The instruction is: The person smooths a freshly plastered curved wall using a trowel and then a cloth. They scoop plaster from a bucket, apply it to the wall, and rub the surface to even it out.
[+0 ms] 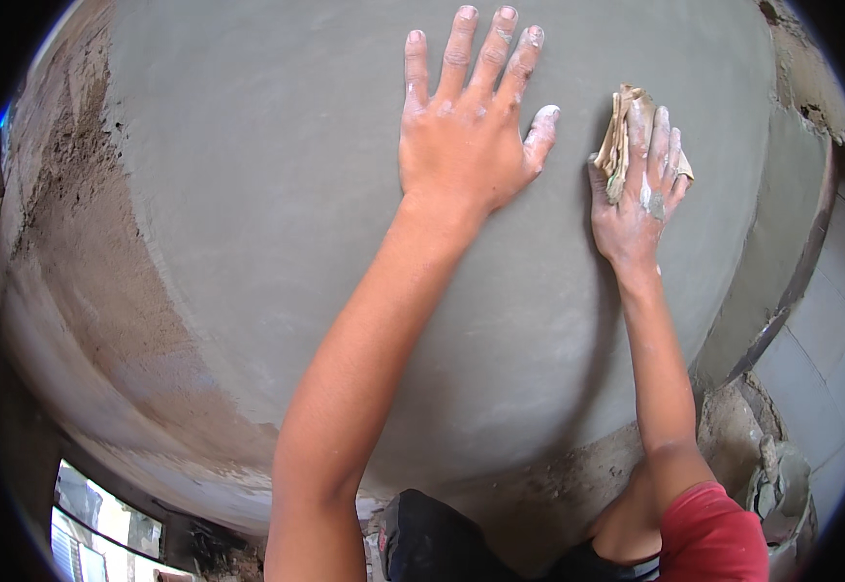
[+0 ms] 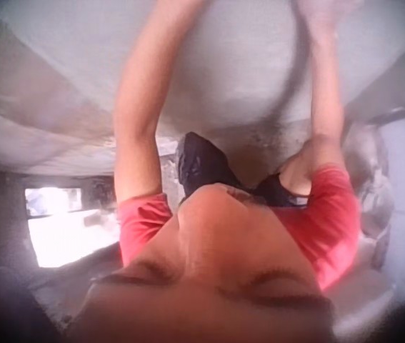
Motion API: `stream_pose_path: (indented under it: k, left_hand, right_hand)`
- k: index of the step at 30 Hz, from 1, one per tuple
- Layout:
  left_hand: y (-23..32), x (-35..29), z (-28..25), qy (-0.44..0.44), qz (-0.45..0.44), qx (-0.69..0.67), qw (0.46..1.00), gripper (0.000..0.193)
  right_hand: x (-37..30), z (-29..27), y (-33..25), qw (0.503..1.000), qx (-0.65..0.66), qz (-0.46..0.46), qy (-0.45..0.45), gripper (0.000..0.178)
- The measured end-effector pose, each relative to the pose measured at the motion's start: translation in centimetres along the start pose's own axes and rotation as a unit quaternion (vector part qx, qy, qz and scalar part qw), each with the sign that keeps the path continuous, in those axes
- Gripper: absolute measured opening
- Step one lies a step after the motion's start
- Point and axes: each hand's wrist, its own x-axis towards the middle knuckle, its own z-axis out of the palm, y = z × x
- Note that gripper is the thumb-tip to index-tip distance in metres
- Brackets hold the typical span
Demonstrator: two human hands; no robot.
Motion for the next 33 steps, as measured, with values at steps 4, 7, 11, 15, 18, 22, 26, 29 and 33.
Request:
stream_pose_path:
  k: [4,7,11,15,18,22,26,29,33]
  left_hand:
    - [0.0,0.2,0.1,0.003,-0.008,-0.003,1.0,0.069]
    - [0.1,0.2,0.1,0.0,-0.012,-0.006,1.0,0.07]
    - [0.2,0.2,-0.2,-0.013,-0.008,0.0,1.0,0.07]
    - [0.5,0.4,-0.1,-0.013,-0.004,0.006,1.0,0.071]
    - [0.4,0.4,-0.1,-0.014,-0.003,0.015,1.0,0.07]
    - [0.2,0.2,-0.2,-0.012,0.002,0.018,1.0,0.07]
    - [0.1,0.2,-0.2,-0.01,-0.009,0.009,1.0,0.07]
    - [-0.1,0.0,0.2,-0.014,-0.008,0.005,1.0,0.071]
    - [-0.5,0.1,1.8,0.07,0.022,0.044,0.996,0.07]
  right_hand:
    - [-1.2,-0.9,1.5,1.0,-0.008,0.017,-0.02,0.079]
    - [-3.5,-1.6,1.2,0.999,0.014,0.018,-0.047,0.082]
    - [-5.1,-1.7,-0.5,0.998,0.029,-0.031,-0.046,0.082]
    - [-3.8,-1.1,-1.5,0.998,0.02,-0.02,-0.055,0.082]
    - [-1.9,-0.7,-1.0,0.999,0.02,-0.036,-0.032,0.08]
    - [-0.7,-0.7,1.5,1.0,0.006,0.01,-0.008,0.081]
    - [-2.6,-1.1,2.8,0.999,-0.006,0.026,-0.036,0.082]
    - [-5.2,-1.9,1.4,0.998,0.014,-0.012,-0.063,0.084]
    - [-5.7,-1.8,-1.6,0.995,0.044,-0.051,-0.074,0.088]
